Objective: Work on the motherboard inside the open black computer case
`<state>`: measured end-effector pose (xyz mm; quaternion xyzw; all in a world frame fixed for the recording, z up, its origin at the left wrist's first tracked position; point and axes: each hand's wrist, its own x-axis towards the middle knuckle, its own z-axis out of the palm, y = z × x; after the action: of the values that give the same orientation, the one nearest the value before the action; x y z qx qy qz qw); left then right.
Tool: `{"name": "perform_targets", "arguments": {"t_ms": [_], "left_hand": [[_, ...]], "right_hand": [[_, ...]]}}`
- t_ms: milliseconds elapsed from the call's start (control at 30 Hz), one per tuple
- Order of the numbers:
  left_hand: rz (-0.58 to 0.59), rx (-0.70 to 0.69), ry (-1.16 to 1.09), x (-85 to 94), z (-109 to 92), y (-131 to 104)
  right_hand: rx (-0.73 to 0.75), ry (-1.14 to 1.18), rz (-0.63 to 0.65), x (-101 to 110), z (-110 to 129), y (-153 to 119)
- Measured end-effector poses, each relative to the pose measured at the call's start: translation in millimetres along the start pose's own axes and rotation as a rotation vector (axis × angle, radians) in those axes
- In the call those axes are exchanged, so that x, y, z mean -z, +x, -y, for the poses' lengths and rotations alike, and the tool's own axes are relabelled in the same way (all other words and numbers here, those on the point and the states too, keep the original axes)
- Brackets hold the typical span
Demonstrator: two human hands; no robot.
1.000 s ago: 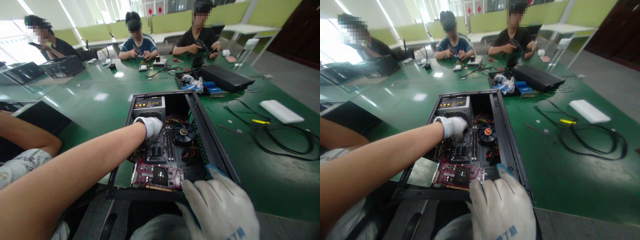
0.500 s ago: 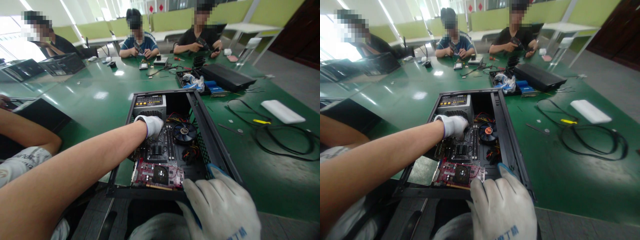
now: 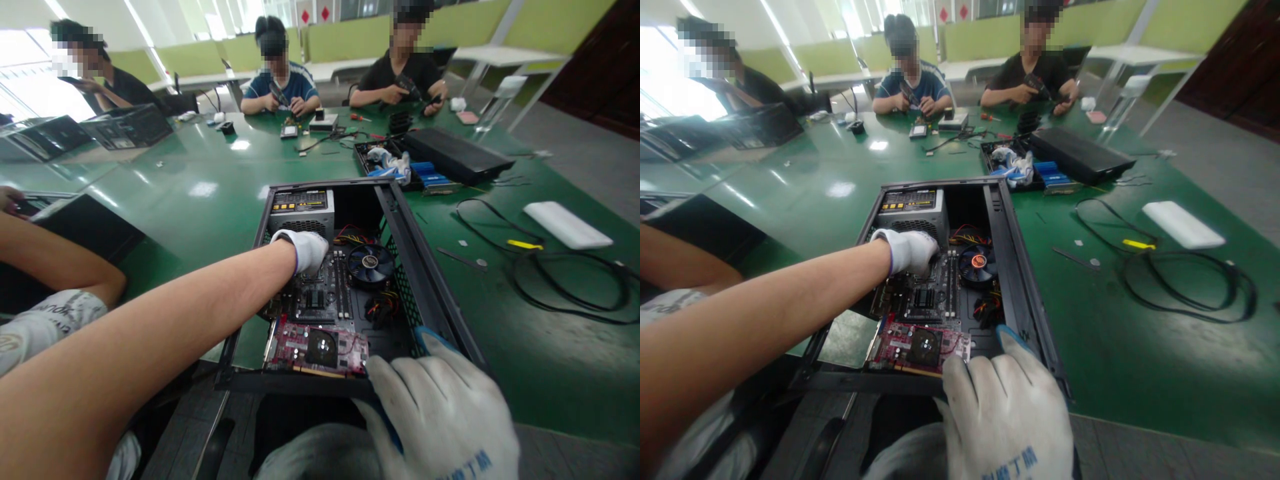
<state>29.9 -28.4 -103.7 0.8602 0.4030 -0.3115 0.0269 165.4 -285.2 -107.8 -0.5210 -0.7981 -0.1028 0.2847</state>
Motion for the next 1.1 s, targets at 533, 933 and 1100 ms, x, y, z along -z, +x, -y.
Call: {"name": "perform_targets", "arguments": {"t_ms": [533, 933, 1100], "left_hand": [[0.000, 0.003, -0.014, 7.3, -2, -10], [0.030, -0.008, -0.005, 5.5, -5, -8], [0.007, -0.006, -0.010, 2.8, -7, -5]], "right_hand": [[-0.030, 0.037, 0.053, 3, 1, -1], [-0.032, 0.037, 0.073, 5, 2, -1], [-0.027, 0.045, 0.084, 5, 2, -1]]}}
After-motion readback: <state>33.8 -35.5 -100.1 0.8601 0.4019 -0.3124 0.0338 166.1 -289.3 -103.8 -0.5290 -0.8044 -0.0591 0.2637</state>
